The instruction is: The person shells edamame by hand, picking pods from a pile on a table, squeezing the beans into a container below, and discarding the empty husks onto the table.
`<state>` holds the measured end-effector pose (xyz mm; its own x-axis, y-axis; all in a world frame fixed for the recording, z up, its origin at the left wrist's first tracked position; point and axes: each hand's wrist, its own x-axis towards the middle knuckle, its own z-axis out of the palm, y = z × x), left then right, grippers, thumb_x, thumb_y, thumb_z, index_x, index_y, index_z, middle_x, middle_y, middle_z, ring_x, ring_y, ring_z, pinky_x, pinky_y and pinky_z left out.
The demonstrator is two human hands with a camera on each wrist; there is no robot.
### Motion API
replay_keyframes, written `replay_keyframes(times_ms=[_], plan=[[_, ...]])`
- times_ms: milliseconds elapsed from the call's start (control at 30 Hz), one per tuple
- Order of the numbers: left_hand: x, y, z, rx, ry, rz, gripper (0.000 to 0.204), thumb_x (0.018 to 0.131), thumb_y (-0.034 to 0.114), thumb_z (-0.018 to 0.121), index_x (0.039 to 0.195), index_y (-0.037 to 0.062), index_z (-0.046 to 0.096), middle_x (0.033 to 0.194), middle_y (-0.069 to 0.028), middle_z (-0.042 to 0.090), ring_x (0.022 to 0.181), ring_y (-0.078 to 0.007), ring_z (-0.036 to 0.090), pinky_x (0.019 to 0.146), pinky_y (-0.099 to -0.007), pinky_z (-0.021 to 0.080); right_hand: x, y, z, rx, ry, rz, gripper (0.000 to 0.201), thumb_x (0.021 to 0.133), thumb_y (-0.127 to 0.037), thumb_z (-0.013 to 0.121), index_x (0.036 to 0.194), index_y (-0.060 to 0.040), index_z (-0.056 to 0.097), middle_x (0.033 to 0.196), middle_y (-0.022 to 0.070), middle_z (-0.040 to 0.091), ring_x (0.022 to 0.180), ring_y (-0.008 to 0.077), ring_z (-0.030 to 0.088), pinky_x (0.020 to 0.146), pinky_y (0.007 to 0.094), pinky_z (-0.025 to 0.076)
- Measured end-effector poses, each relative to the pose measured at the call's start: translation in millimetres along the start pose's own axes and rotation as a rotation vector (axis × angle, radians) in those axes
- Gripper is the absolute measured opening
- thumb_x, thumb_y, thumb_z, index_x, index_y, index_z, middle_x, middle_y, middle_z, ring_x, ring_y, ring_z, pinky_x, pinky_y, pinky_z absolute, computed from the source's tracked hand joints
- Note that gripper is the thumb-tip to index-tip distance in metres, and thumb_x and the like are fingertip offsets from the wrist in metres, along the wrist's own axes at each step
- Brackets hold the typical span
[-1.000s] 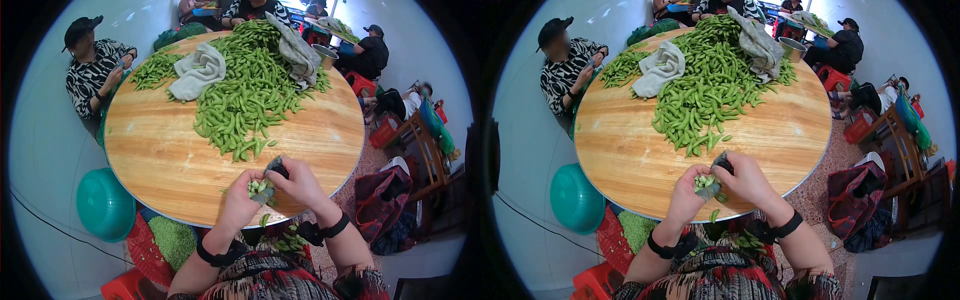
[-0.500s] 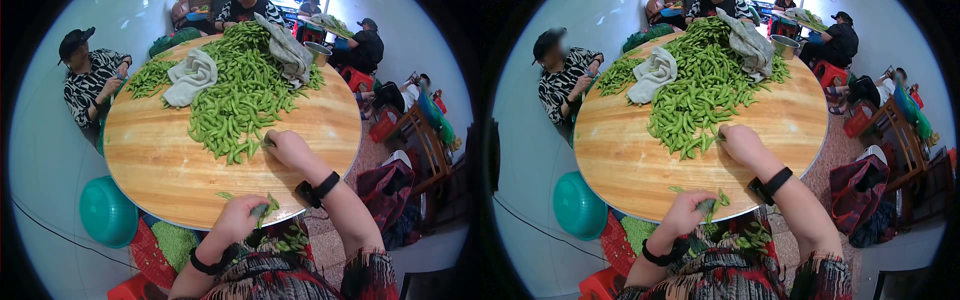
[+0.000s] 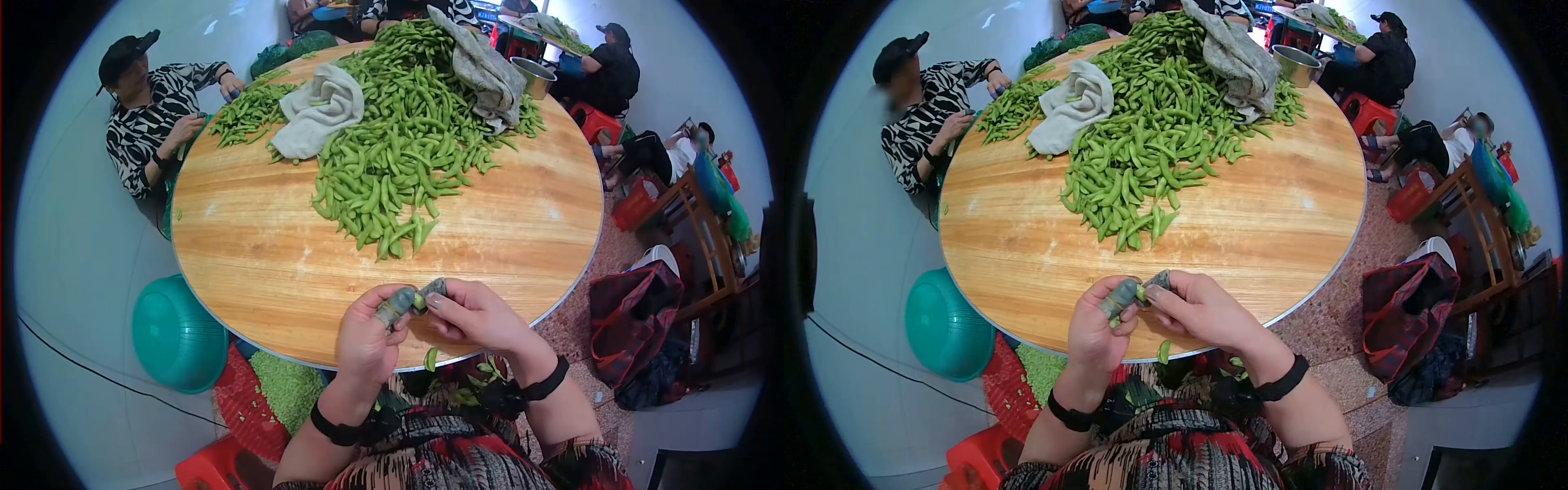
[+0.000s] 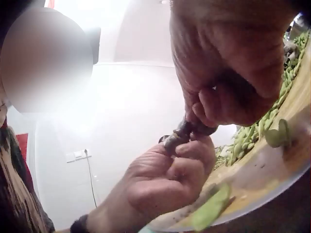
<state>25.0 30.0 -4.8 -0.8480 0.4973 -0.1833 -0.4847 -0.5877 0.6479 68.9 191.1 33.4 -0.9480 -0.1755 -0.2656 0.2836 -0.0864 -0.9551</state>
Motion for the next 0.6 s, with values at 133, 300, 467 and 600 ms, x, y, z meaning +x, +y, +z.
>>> replay_keyframes(times_ms=[133, 300, 467, 600], plan=[[0.3, 2.0, -2.1, 0.089, 0.003, 0.030, 0.012, 0.084, 0.002, 0.056, 0.095, -0.0002, 0.059, 0.081, -0.0055, 0.059, 0.054, -0.0050, 0.044, 0.041, -0.0145, 0.027, -5.0, 9.4, -5.4, 0.153, -0.082, 0.048, 0.023, 0.094, -0.022, 0.045, 0.083, -0.0031, 0.054, 0.063, -0.0041, 0.047, 0.052, 0.0038, 0.038, 0.046, 0.0187, 0.030], [0.5, 1.4, 5.6, 0.315, 0.012, 0.072, 0.011, 0.083, 0.003, 0.058, 0.093, -0.0001, 0.059, 0.082, -0.0050, 0.060, 0.054, -0.0035, 0.041, 0.042, -0.0149, 0.025, -3.3, 13.3, -6.5, 0.236, -0.076, 0.022, 0.023, 0.094, -0.020, 0.044, 0.080, -0.0044, 0.052, 0.066, -0.0018, 0.050, 0.050, 0.0038, 0.037, 0.045, 0.0176, 0.028], [2.2, 6.0, 5.7, 0.202, -0.177, 0.016, 0.011, 0.083, 0.005, 0.058, 0.093, 0.0002, 0.059, 0.080, -0.0041, 0.058, 0.054, -0.0028, 0.041, 0.043, -0.0156, 0.024, -11.8, 4.7, -5.3, 0.430, -0.129, 0.102, 0.020, 0.094, -0.019, 0.046, 0.080, -0.0049, 0.051, 0.067, -0.0014, 0.050, 0.049, 0.0030, 0.036, 0.043, 0.0172, 0.027], [2.8, 6.9, 9.2, 0.156, -0.227, -0.063, 0.016, 0.082, 0.005, 0.060, 0.097, 0.0012, 0.056, 0.077, -0.0027, 0.056, 0.053, -0.0021, 0.039, 0.044, -0.0155, 0.023, -10.1, 10.5, -4.9, 0.525, -0.115, 0.089, 0.018, 0.092, -0.018, 0.048, 0.080, -0.0043, 0.052, 0.066, -0.0016, 0.052, 0.047, 0.0028, 0.037, 0.043, 0.0175, 0.029]])
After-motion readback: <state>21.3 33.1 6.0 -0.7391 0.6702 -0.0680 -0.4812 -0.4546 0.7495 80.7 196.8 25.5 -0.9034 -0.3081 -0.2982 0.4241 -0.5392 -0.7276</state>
